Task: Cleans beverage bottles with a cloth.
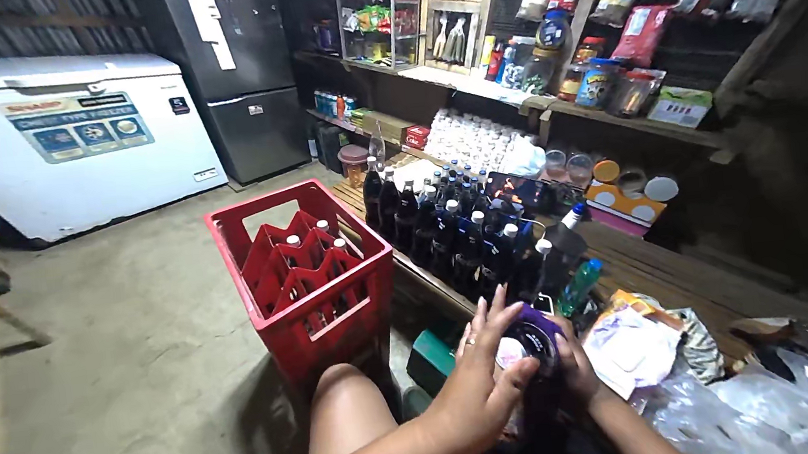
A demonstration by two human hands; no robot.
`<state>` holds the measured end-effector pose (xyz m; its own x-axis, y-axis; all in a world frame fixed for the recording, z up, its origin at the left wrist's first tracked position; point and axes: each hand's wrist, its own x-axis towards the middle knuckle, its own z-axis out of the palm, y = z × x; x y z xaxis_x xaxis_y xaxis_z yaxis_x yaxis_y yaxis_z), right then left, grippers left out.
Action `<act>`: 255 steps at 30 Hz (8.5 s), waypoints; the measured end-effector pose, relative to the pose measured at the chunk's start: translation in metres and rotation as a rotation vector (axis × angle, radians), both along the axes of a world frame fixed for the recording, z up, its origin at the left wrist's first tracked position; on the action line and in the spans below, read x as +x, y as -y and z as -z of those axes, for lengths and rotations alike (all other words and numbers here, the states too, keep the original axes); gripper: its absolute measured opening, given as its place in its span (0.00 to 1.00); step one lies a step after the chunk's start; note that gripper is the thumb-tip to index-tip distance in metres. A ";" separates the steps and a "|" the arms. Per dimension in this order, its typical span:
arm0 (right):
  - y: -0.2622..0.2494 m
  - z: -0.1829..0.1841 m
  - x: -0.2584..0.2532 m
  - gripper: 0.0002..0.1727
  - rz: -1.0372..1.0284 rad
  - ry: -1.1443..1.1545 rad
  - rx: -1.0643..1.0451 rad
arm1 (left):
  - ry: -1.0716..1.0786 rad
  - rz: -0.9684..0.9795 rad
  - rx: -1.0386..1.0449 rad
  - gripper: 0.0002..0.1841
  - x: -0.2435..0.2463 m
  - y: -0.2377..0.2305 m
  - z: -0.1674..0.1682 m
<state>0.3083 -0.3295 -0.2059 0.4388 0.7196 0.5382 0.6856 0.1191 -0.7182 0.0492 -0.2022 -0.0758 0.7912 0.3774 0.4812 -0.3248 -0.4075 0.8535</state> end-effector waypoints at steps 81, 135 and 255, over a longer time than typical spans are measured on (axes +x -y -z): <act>-0.031 -0.104 -0.064 0.27 -0.299 0.245 0.146 | 0.155 -0.102 0.194 0.23 -0.007 -0.015 0.006; -0.010 0.009 0.004 0.34 -0.057 -0.080 0.275 | 0.167 -0.080 0.334 0.22 0.001 -0.006 0.013; -0.005 -0.116 -0.077 0.29 -0.302 0.287 0.104 | 0.042 -0.207 0.480 0.31 -0.005 0.004 0.015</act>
<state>0.2317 -0.3241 -0.0902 0.0390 0.7282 0.6842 0.7790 0.4067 -0.4773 0.0438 -0.2067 -0.0910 0.6998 0.2530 0.6681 -0.2255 -0.8092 0.5425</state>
